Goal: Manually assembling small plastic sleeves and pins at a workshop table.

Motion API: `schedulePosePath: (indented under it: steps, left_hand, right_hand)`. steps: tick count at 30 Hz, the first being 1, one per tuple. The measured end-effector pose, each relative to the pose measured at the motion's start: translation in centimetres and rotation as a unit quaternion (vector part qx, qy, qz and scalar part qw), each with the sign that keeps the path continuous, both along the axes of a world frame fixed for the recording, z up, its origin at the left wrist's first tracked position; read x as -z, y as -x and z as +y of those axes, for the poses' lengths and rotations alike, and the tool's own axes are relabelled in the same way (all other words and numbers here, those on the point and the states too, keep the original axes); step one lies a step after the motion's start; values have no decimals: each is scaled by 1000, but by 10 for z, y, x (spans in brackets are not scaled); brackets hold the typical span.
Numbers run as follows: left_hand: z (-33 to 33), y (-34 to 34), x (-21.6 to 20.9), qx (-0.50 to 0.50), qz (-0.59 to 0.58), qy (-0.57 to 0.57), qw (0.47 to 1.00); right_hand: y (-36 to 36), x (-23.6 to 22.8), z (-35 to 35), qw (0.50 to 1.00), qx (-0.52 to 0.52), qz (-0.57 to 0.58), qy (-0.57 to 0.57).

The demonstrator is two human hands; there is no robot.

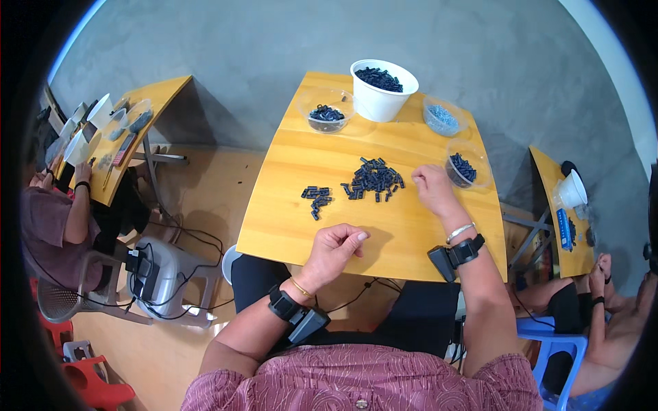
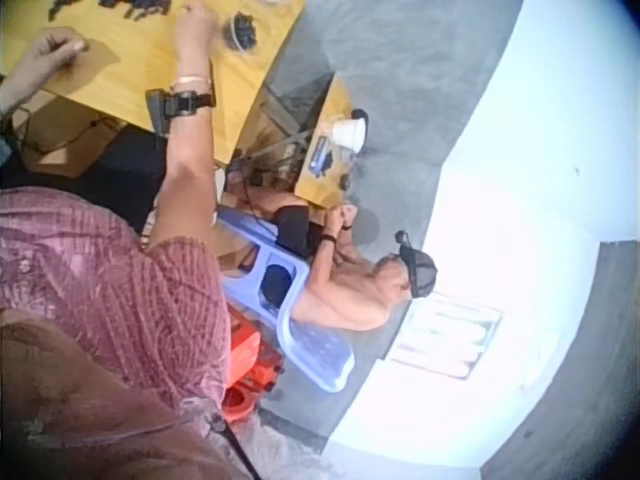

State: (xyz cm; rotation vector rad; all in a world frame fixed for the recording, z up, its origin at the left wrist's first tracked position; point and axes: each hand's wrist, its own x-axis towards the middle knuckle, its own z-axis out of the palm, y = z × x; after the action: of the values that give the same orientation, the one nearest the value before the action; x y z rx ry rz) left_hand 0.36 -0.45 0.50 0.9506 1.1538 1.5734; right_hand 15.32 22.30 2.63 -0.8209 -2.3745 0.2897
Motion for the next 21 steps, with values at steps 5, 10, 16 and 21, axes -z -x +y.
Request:
schedulePosePath:
  steps: [5,10,16,21]
  left_hand:
    - [0,1,-2,10,11,3,1000]
    - [-1,4,-1,19,9,-8,1000]
    - [-1,4,-1,22,-5,-10,1000]
    - [0,3,2,19,14,-16,1000]
  right_hand:
    - [13,-3,-8,997,-13,-81,-13]
    - [20,-2,-18,991,17,-133,-9]
    - [12,4,-21,991,-3,-134,2]
    - [2,-1,-41,997,-27,1,66]
